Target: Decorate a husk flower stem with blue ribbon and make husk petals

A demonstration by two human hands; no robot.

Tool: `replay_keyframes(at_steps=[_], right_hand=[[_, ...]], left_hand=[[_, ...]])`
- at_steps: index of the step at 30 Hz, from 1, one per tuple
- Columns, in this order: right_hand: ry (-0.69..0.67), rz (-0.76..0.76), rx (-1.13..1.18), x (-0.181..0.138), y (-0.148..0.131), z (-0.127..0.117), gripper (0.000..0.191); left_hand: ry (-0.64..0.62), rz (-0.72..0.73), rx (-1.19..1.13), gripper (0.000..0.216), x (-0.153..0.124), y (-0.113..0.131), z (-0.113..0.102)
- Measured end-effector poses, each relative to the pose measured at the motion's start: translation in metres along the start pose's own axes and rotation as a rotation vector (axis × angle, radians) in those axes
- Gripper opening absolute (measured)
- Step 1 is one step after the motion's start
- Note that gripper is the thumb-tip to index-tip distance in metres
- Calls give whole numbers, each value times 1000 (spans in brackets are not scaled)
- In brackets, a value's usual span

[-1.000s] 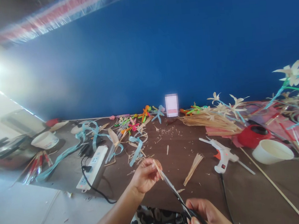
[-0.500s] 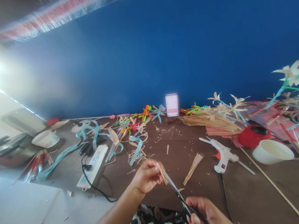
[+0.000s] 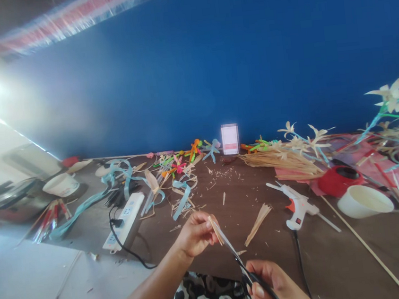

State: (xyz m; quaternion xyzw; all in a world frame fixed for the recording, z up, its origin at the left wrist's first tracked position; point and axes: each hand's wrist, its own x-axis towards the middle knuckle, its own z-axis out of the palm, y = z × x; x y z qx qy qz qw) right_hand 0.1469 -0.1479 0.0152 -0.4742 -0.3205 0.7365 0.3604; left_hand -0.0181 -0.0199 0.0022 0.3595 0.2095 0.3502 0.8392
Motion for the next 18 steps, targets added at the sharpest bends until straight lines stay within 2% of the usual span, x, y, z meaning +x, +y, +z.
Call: replay_keyframes(at_steps=[5,10,18], right_hand=[[34,6,24,7,4,-1,57],[-89,-38,17,18,11,-1,58],[152,-151,109,9,-1,13,48]], left_hand=[[-9,6,-4,18,1,-4,2],[-8,6,-39,17,2,-10,2],[-6,8,3,18,2,-9,5]])
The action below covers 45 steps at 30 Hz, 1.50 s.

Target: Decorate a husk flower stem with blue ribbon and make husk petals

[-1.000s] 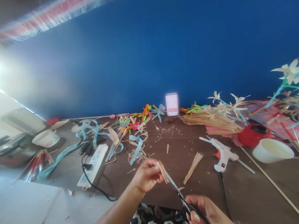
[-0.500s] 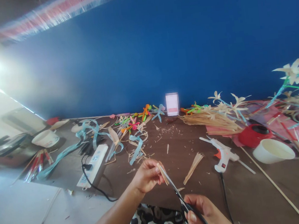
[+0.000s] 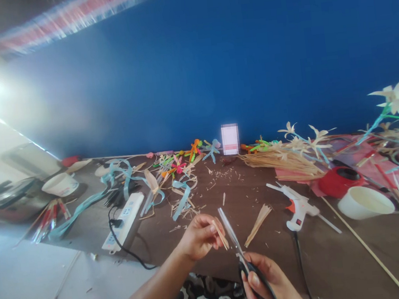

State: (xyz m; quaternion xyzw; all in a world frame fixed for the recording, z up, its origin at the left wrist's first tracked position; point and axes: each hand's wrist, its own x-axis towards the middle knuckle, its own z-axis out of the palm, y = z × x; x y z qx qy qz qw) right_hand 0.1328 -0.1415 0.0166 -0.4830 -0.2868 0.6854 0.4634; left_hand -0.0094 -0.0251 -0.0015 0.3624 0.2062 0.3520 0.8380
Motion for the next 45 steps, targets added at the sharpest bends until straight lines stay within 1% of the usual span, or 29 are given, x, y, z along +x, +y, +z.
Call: replay_keyframes(at_steps=[2,4,7,8,10,12,14,16,18,21,24,26,28,29,30,32,35,37,40,43,45], right_hand=[[82,-105,1,3,-2,2,43],[197,-231,-42,10,-4,5,40],[367,-371,-155,22,-6,9,42],[393,-399,-175,26,-6,11,41],[386,-429,-172,35,-6,14,37],[348,-442,-148,42,-5,16,32],[335,-455,-143,49,-3,16,29],[354,-472,-153,54,0,14,27],[376,-489,-164,60,3,10,26],[391,-519,-201,66,7,2,24],[418,-545,-303,71,11,-3,21],[502,-590,-429,73,13,-6,20],[593,-710,-649,74,16,-11,21],[604,-794,-786,74,18,-14,21],[589,-883,-926,73,19,-17,23],[503,-1033,-1165,72,20,-23,25],[359,-1153,-1366,68,17,-28,22],[288,-1189,-1447,67,15,-30,18],[232,-1211,-1508,65,11,-33,18],[188,-1191,-1514,65,9,-35,20],[151,-1160,-1476,64,8,-36,22]], left_hand=[[11,25,-5,16,0,2,2],[38,35,-13,15,1,2,4],[145,48,-20,14,2,-3,9],[195,49,-23,14,3,-6,11],[302,47,-36,14,4,-12,15],[387,47,-56,14,5,-17,20],[441,49,-66,16,4,-21,24],[477,39,-65,17,4,-23,26],[499,19,-58,19,3,-24,27],[490,4,-54,19,2,-26,24],[481,-8,-62,20,2,-29,20],[476,-54,-52,24,1,-32,19],[460,-116,-24,28,0,-34,18],[451,-134,-9,28,0,-35,18],[444,-141,3,28,-1,-35,18],[443,-130,7,30,-1,-36,18],[467,-112,4,32,1,-35,17],[493,-120,13,34,3,-35,16],[499,-157,42,34,6,-35,14],[501,-190,76,31,6,-34,14],[504,-195,80,28,6,-31,14]])
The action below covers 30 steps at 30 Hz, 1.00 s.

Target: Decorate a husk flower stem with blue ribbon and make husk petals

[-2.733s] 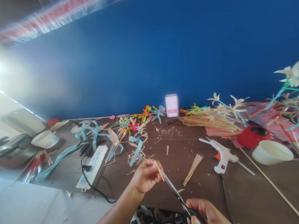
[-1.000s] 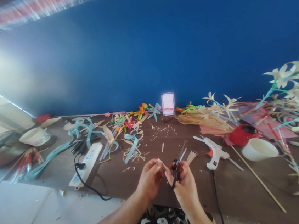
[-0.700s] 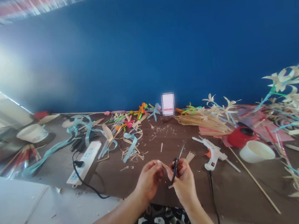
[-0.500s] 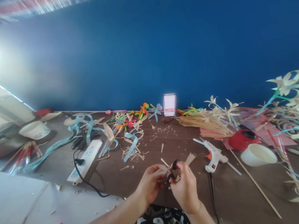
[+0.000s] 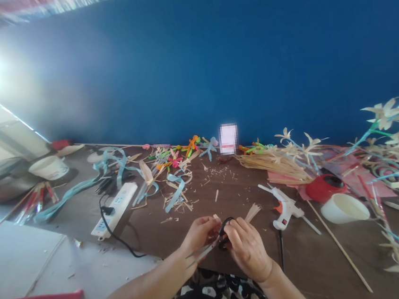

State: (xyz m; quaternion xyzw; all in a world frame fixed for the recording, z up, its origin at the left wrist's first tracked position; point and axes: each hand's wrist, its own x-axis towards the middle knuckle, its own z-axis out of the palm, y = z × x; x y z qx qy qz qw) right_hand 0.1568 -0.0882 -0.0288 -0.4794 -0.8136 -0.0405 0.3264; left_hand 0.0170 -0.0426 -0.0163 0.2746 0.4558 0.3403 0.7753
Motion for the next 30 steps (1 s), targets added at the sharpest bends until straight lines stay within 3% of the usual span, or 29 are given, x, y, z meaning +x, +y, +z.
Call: replay_keyframes(at_steps=[3,7,10,13,17,22,30], right_hand=[[48,157,189,1,-3,0,27],[207,688,645,8,-12,0,25],[200,887,1019,16,-16,-4,18],[181,930,1215,20,-17,-6,20],[215,948,1241,18,-17,0,24],[288,933,1107,15,-19,10,25],[322,964,879,17,-33,11,29]], left_hand=[[-5,31,-34,25,-1,4,0],[14,153,7,25,-1,6,-1],[-15,228,85,24,-1,6,0],[-29,255,122,24,-3,7,2],[-64,245,133,24,-7,9,4],[-98,184,30,24,-9,8,3],[-24,145,-88,28,-7,2,6]])
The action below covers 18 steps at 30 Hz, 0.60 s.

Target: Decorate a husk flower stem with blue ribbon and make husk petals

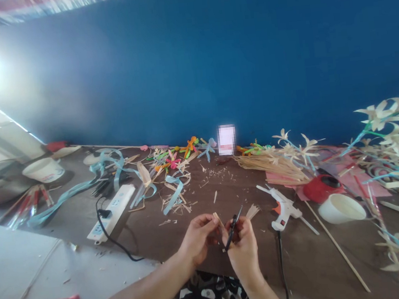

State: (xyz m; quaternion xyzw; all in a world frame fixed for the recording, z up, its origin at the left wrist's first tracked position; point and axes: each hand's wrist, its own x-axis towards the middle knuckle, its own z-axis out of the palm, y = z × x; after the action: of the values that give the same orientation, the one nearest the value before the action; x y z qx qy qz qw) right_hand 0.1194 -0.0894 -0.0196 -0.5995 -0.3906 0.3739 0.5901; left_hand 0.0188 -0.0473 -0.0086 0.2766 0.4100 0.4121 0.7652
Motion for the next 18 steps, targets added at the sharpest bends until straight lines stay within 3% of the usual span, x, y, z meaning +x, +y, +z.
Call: replay_keyframes(at_steps=[2,5,10,13,18], right_hand=[[-65,-14,0,0,-3,-4,27],[-278,-8,-43,4,-7,-17,24],[-482,118,-74,6,-10,-43,25],[-605,290,117,-5,-11,-51,32],[-662,521,429,-28,-12,-55,42]], left_hand=[[-16,-25,-12,27,2,4,-1],[-50,-30,-20,25,6,13,-6],[-66,-42,-41,24,10,25,-14],[-72,-80,-93,21,12,27,-17],[-132,-217,-270,13,16,29,-21]])
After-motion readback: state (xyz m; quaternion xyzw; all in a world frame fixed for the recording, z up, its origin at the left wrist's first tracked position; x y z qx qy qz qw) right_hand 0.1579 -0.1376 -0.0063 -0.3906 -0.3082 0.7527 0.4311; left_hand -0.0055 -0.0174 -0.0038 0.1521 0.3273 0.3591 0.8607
